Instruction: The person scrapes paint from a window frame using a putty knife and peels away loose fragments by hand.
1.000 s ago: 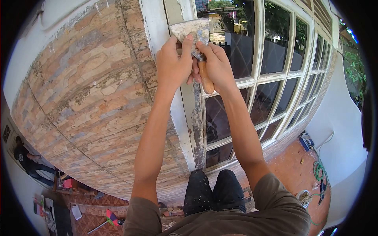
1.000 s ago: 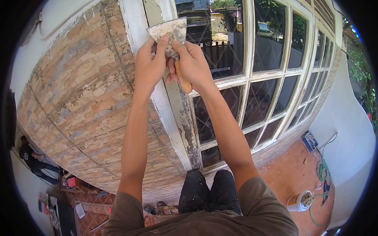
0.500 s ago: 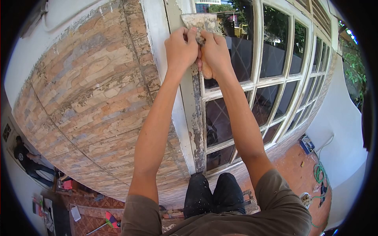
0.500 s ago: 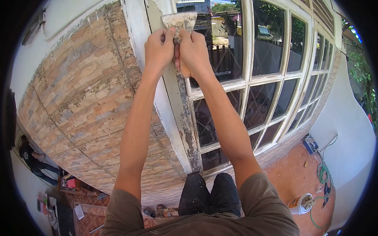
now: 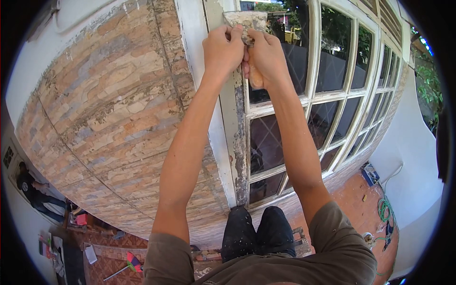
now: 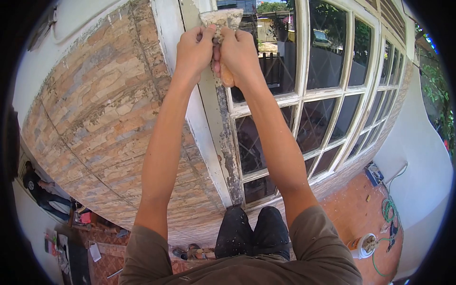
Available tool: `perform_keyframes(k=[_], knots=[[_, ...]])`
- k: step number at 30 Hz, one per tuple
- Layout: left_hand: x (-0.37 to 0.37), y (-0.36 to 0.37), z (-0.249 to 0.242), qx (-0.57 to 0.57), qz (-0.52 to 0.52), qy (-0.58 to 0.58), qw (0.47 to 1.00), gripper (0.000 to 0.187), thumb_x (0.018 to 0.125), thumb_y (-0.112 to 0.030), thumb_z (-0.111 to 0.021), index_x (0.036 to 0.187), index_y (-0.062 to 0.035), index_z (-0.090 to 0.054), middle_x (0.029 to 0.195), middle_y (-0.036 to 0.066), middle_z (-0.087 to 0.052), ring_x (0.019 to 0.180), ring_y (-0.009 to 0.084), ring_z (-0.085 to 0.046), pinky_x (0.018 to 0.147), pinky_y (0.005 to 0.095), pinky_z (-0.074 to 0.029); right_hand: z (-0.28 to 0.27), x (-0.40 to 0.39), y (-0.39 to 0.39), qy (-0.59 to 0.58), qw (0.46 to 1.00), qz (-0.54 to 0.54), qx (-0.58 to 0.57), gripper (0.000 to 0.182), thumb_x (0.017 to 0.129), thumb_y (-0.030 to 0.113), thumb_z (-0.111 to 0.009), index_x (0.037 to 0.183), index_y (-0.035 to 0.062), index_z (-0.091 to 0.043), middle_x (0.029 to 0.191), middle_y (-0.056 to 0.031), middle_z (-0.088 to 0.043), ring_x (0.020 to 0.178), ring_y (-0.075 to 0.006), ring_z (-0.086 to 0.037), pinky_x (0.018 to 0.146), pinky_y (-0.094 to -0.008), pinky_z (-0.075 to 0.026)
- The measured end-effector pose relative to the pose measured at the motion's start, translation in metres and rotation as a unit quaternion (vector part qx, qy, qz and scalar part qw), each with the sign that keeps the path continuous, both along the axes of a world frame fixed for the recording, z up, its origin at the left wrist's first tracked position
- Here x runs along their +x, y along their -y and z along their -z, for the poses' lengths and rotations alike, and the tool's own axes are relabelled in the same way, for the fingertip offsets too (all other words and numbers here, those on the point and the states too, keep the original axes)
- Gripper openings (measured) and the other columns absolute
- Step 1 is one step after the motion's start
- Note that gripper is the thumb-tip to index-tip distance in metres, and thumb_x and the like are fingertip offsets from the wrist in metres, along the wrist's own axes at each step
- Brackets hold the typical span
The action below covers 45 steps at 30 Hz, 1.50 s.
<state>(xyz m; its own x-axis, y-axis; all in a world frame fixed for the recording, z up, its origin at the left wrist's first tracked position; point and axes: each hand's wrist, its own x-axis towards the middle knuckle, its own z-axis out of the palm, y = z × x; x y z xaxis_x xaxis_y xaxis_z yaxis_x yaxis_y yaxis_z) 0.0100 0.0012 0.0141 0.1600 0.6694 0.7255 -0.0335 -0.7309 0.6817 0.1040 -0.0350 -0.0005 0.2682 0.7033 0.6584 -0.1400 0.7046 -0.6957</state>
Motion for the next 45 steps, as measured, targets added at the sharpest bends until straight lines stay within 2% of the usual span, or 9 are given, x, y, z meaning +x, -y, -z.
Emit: perform_keyframes(k=[14,22,26,30,33,36,42,44,45], knots=[[0.007,-0.01,0.019,0.05,-0.045,-0.013,0.998,0.033,0.097,-0.025,-0.055,0.078,0.0016,-0.059,0.057,0.006,-0.057,0.047,0.0125,-0.052,0.048,0.0295,-0.04,0.014,0.004,0.006,0.016,0.999,0.021,-0.026,0.037,0.099,0.022,-0.043,0.073,-0.0028,-0.051,0.053,-0.0077,-0.049,0.036,-0.0159,-0.048,0.032,-0.0312,-0.038],[0.002,0.011,0.009,0.028,0.02,0.054,0.998,0.035,0.098,-0.027,-0.055,0.083,0.0039,-0.057,0.059,0.007,-0.056,0.039,0.0131,-0.049,0.036,0.0298,-0.038,0.0,0.002,0.002,0.042,0.998,0.054,0.006,0.037,0.097,0.023,-0.047,0.074,-0.0062,-0.051,0.055,-0.0104,-0.053,0.038,-0.0176,-0.051,0.033,-0.0327,-0.04],[0.005,-0.007,0.037,0.093,-0.01,-0.001,0.996,0.031,0.097,-0.024,-0.054,0.082,0.0033,-0.059,0.062,0.009,-0.064,0.051,0.0152,-0.062,0.049,0.0278,-0.048,0.022,0.011,0.008,0.012,0.999,0.031,-0.02,0.034,0.099,0.024,-0.046,0.078,-0.0035,-0.05,0.054,-0.0069,-0.05,0.037,-0.0155,-0.047,0.033,-0.0312,-0.038],[0.004,0.031,0.085,-0.005,0.044,-0.014,0.999,0.028,0.098,-0.023,-0.055,0.089,0.0026,-0.058,0.08,0.009,-0.067,0.063,0.0133,-0.064,0.058,0.0265,-0.053,0.05,0.038,0.047,-0.024,0.994,0.093,-0.047,0.029,0.099,0.027,-0.047,0.085,0.0015,-0.051,0.053,-0.0039,-0.048,0.036,-0.0134,-0.046,0.031,-0.0276,-0.036],[0.0,0.053,0.176,-0.071,0.182,-0.083,0.977,0.019,0.099,-0.019,-0.054,0.094,-0.0012,-0.057,0.089,0.01,-0.068,0.08,0.0134,-0.066,0.068,0.0277,-0.054,0.139,0.086,0.095,-0.088,0.995,0.0,-0.044,0.028,0.099,0.026,-0.048,0.082,0.0032,-0.052,0.05,-0.0037,-0.046,0.034,-0.0122,-0.044,0.027,-0.025,-0.03],[0.0,0.061,0.304,-0.217,0.369,-0.16,0.889,0.02,0.1,-0.019,-0.05,0.095,-0.0015,-0.058,0.102,0.012,-0.068,0.095,0.016,-0.063,0.085,0.0293,-0.05,0.276,0.142,0.166,-0.071,0.968,0.089,-0.224,0.035,0.098,0.023,-0.049,0.068,0.0058,-0.046,0.041,-0.0044,-0.041,0.027,-0.0144,-0.037,0.025,-0.0275,-0.028],[-0.013,0.087,0.479,-0.426,0.355,-0.251,0.793,0.03,0.1,-0.03,-0.052,0.102,-0.003,-0.064,0.113,0.008,-0.067,0.101,0.0132,-0.061,0.089,0.0276,-0.046,0.592,0.178,0.366,-0.223,0.838,0.151,-0.476,0.015,0.091,0.022,-0.063,0.091,0.0099,-0.054,0.053,0.0029,-0.046,0.038,-0.0116,-0.046,0.033,-0.0271,-0.036],[-0.019,0.096,0.513,-0.428,0.382,-0.25,0.78,0.03,0.1,-0.03,-0.052,0.106,-0.0034,-0.063,0.116,0.007,-0.067,0.101,0.0134,-0.06,0.088,0.0279,-0.046,0.55,0.139,0.386,-0.357,0.795,0.104,-0.48,0.008,0.091,0.015,-0.058,0.092,0.0104,-0.052,0.051,0.0005,-0.044,0.039,-0.0131,-0.045,0.034,-0.028,-0.037],[-0.019,0.099,0.513,-0.433,0.409,-0.253,0.762,0.03,0.1,-0.03,-0.051,0.11,-0.0038,-0.062,0.119,0.006,-0.066,0.101,0.0136,-0.06,0.088,0.0282,-0.046,0.558,0.128,0.388,-0.353,0.75,0.18,-0.53,0.011,0.09,0.025,-0.061,0.09,0.0208,-0.051,0.058,0.0044,-0.044,0.043,-0.0103,-0.039,0.037,-0.0255,-0.031]])
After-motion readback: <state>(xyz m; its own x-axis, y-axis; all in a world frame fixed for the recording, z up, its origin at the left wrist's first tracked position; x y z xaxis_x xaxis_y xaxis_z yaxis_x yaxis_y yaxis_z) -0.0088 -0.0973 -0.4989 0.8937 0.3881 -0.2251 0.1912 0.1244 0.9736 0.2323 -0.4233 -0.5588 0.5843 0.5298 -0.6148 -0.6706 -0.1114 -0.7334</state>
